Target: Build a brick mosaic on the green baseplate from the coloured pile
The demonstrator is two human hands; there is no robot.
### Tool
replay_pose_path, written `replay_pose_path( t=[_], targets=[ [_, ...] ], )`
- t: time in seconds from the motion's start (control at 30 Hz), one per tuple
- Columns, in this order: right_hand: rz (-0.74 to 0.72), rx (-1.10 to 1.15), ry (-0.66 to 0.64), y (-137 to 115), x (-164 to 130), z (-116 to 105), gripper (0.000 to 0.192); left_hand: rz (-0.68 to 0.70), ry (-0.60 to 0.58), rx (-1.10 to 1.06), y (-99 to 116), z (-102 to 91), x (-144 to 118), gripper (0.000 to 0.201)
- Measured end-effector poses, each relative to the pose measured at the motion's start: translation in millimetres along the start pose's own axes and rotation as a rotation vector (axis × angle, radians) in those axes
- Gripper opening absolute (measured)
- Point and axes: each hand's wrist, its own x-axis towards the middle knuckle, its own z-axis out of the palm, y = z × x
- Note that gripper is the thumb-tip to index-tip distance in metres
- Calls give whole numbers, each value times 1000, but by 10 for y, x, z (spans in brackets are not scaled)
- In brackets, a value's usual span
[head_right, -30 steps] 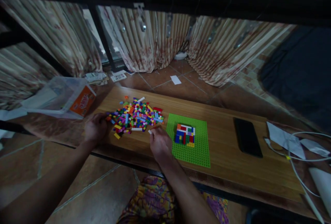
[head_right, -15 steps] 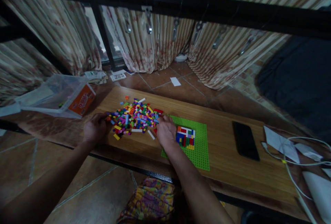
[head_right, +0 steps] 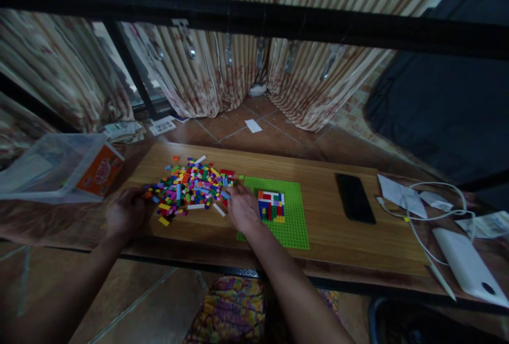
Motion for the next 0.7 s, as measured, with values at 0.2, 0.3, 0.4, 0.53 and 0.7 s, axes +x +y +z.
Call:
replay_pose_path(
  t=[0.2, 0.3, 0.4, 0.53, 0.7],
  targets=[
    [75, 195, 84, 52, -313, -45, 22, -29, -8, 0, 41, -29, 2, 29],
    [130, 400, 169, 86, -495, -116, 21, -47, -17, 9, 72, -51, 4, 29],
    [202, 540, 249, 243, -732, -219, 23, -34, -29, 3, 92, -71, 4, 29],
    [395, 539, 338, 664, -1081, -332, 32, -46, -33, -9, 95, -74, 7, 29],
    [651, 695, 375, 1018, -1231, -337, 55, -59, -21, 27, 71, -46, 19, 27]
  ],
)
